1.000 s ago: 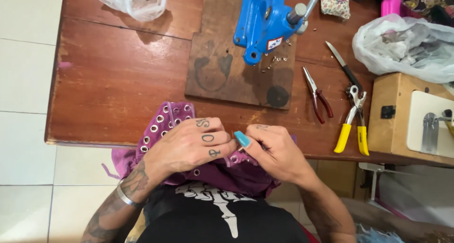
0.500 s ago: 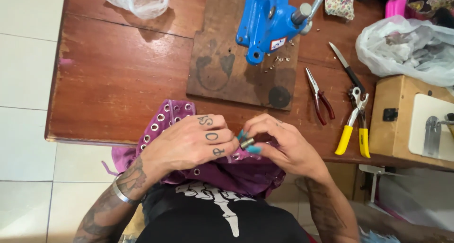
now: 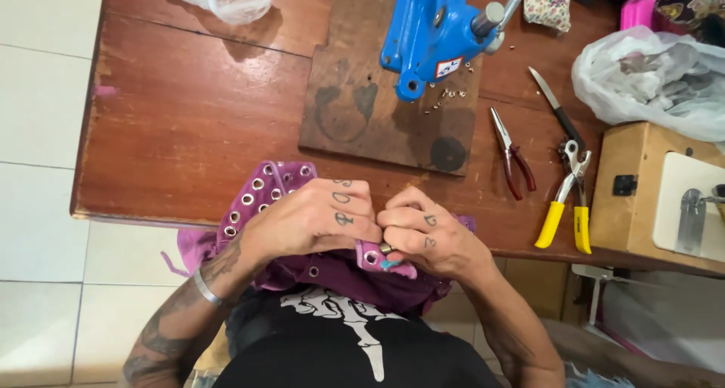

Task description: Assembling a purple leather strap with metal eyelets using pliers and a manual press

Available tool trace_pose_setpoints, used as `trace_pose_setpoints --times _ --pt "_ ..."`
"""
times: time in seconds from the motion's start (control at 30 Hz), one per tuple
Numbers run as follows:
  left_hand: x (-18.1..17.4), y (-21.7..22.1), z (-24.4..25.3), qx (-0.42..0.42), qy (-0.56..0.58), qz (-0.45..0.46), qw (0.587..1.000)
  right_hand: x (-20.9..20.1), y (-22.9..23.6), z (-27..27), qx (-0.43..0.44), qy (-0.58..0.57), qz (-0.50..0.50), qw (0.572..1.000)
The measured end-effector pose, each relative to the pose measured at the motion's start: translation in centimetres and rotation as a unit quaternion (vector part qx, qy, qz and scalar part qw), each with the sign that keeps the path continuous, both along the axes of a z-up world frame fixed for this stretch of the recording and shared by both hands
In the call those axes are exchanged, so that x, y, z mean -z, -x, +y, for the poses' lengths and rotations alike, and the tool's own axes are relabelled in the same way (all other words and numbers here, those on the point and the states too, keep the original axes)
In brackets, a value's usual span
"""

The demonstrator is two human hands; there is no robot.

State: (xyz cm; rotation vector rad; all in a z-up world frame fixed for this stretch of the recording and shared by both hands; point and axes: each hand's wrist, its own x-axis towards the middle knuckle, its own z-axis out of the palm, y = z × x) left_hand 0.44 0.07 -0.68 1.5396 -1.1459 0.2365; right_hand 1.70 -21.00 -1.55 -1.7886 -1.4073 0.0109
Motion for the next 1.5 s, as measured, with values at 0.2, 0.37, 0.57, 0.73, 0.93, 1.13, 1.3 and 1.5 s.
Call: trace_pose_setpoints --times 0.2,0.37,0.57,0.73,0.93,1.13,1.3,1.5 --pt "0.0 -0.4 0.0 0.016 0.032 0.044 0.998 -1.0 -1.9 0.2 -0.036 -0.047 -0.009 0.998" --pt "0.0 -0.9 0.4 -0.056 -0.046 -0.077 0.994 -1.0 -1.5 -1.2 0.06 -0.005 0.269 0.961" --pt "0.4 -0.9 0.0 -0.062 -0.063 -0.091 0.992 -3.4 -1.1 0.0 0.042 0.063 0.123 0.99" --pt "0.1 -0.8 0.3 -0.082 -0.089 -0.106 0.987 -2.8 -1.4 -0.4 0.04 0.034 0.159 0.986" --pt "0.3 -0.8 0.2 -0.113 -0.128 -0.133 0.976 -3.7 -1.7 0.3 0.051 0.073 0.145 0.985" --pt "2.0 -0.9 -1.0 -0.195 -0.132 -0.155 0.959 -4.0 -1.9 0.2 0.041 0.102 0.042 0.993" --pt "1.8 -0.6 -1.4 -0.205 -0.094 -0.201 0.953 -5.2 -2.4 -0.2 0.017 0.147 -0.036 0.988" --pt "0.5 -0.1 -1.3 -0.207 -0.106 -0.268 0.935 -6.7 -2.3 -0.1 -0.031 0.187 -0.078 0.979"
